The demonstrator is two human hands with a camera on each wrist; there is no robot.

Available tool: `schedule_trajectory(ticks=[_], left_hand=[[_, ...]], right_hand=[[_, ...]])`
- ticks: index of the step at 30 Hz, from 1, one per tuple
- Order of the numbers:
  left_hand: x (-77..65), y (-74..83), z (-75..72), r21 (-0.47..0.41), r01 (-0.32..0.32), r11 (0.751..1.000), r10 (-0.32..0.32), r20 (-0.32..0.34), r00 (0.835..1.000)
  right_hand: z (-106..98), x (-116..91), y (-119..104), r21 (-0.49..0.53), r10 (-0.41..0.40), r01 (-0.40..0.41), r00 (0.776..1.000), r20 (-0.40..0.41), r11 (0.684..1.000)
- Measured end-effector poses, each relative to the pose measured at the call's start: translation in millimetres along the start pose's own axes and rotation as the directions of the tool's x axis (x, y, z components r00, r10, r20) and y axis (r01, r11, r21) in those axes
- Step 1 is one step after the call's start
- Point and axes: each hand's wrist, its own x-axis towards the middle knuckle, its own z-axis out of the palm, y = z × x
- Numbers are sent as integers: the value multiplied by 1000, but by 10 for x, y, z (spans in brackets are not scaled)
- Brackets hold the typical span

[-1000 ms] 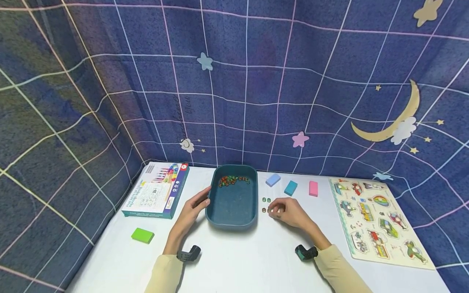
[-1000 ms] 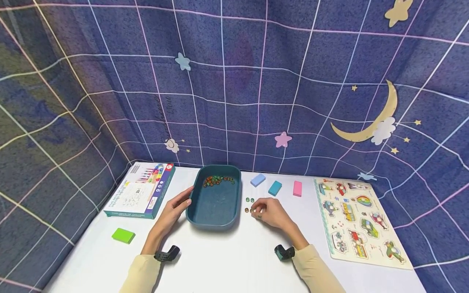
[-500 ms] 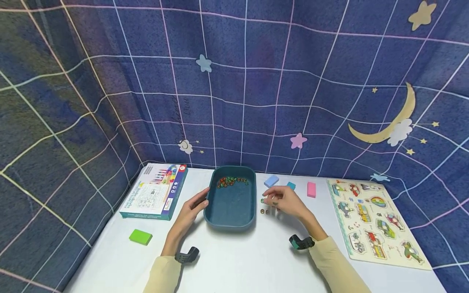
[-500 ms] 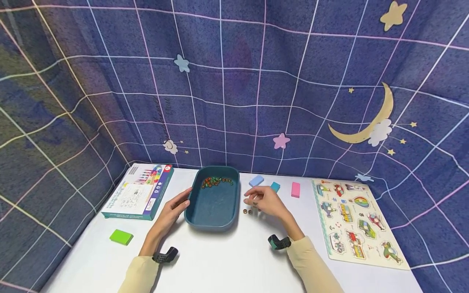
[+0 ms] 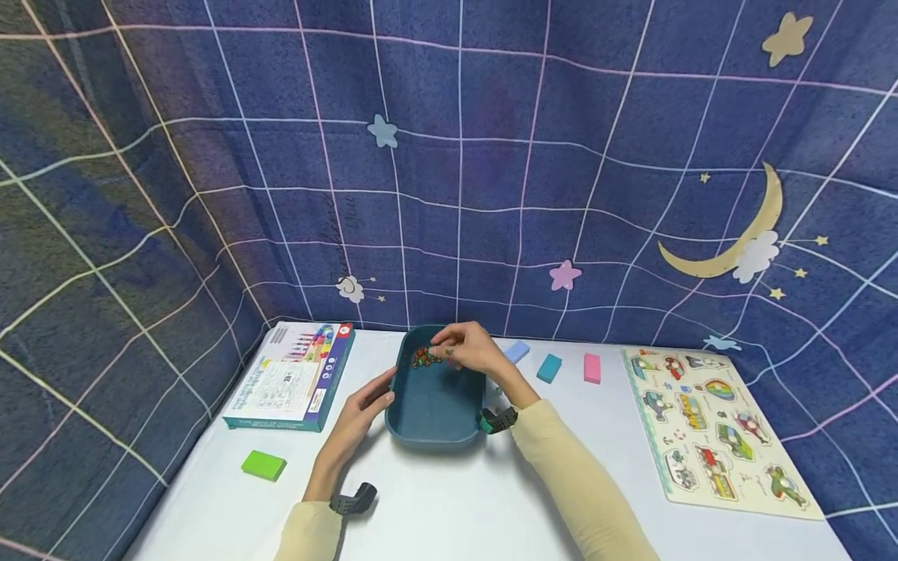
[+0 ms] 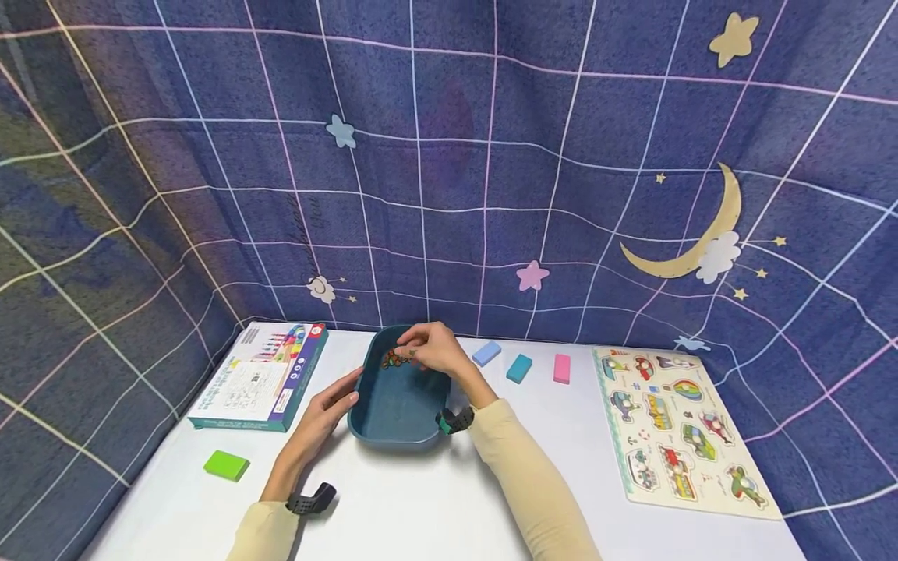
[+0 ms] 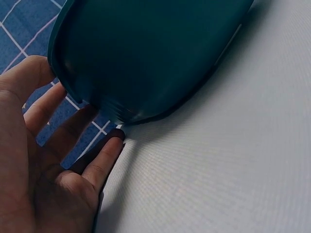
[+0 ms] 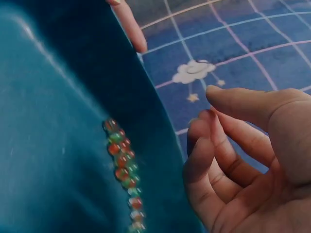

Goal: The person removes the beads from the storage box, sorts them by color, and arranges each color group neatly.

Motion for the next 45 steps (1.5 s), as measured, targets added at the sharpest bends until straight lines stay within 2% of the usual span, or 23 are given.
schedule_trajectory(ticks=[5,8,17,26,30,35,39,45], left_hand=[[-18,-8,4,-10,-6,1000,6,3,1000],[-35,1,10,-10,-6,1000,7,4,1000],[-1,55,15,-13,-11,1000,11,12,1000],[-19,46,-61,6,-7,1000,7,11,1000],[-30,23,-47,-3,-3,1000,3,19,1000],[-38,13,-51,0,-5,1000,5,5,1000],[-31,13,-56,-3,-6,1000,6,-9,1000],[-19,11,-30,7,-1,1000,1,5,1000]], right_hand=[[197,214,49,-26,51,-51,999,2,998],[297,291,131,-96,76,-76,997,-11,992],[452,447,260,-265,99,-93,995,10,960],[586,501,239,-346,114,-103,993,10,933],[594,479,261,-344,121,-109,993,13,933],[539,455,225,-278,94,-84,995,20,957],[440,415,155,-211,67,-57,997,42,976],[200,254,59,-136,46,-39,998,47,990]])
